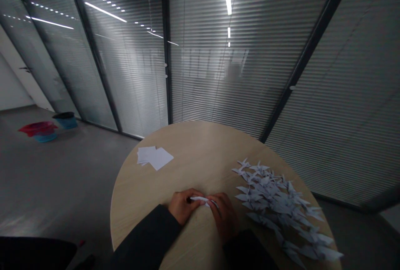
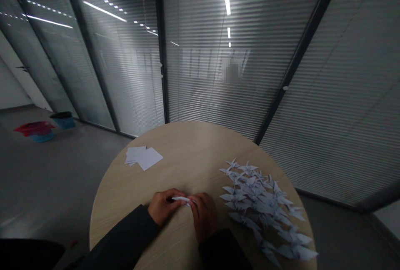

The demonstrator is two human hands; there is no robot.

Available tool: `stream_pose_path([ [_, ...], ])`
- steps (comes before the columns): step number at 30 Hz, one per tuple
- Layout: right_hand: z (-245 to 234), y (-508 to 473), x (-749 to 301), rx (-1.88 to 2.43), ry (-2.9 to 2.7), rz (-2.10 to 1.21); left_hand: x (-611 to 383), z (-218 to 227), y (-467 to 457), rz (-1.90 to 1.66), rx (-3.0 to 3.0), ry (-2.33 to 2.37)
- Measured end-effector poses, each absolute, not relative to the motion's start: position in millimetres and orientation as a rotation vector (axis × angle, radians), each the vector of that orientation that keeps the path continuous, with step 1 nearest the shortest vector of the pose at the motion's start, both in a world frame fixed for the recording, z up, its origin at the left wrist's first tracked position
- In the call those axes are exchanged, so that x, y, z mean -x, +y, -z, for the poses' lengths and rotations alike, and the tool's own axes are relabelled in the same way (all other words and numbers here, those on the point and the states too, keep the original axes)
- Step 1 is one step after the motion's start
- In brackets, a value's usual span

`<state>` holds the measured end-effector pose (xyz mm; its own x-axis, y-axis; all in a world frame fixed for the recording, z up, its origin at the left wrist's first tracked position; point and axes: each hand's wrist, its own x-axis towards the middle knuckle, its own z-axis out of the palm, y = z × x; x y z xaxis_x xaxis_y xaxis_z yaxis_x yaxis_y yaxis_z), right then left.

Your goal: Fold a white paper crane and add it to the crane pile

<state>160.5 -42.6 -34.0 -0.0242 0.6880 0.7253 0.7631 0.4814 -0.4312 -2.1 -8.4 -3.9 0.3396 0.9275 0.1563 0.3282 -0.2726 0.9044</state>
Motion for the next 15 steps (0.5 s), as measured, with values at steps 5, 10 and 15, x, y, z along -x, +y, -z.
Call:
stream_pose_path([
  [5,34.4,-42.5,-162.0,1.251,-1.779,0.081,1.5,2.2,-9.2,-0.919,-1.791,1.130],
  [10,34.7,-42.6,-162.6,1.252,-1.783,0.044,1.6,-1.0,-9.0,-0.919,-1.792,1.121],
  [15,36.6,-42.0,-160.5,1.277,-1.755,0.003,2.6,-2.9,-9.6,-0.923,-1.805,1.126],
])
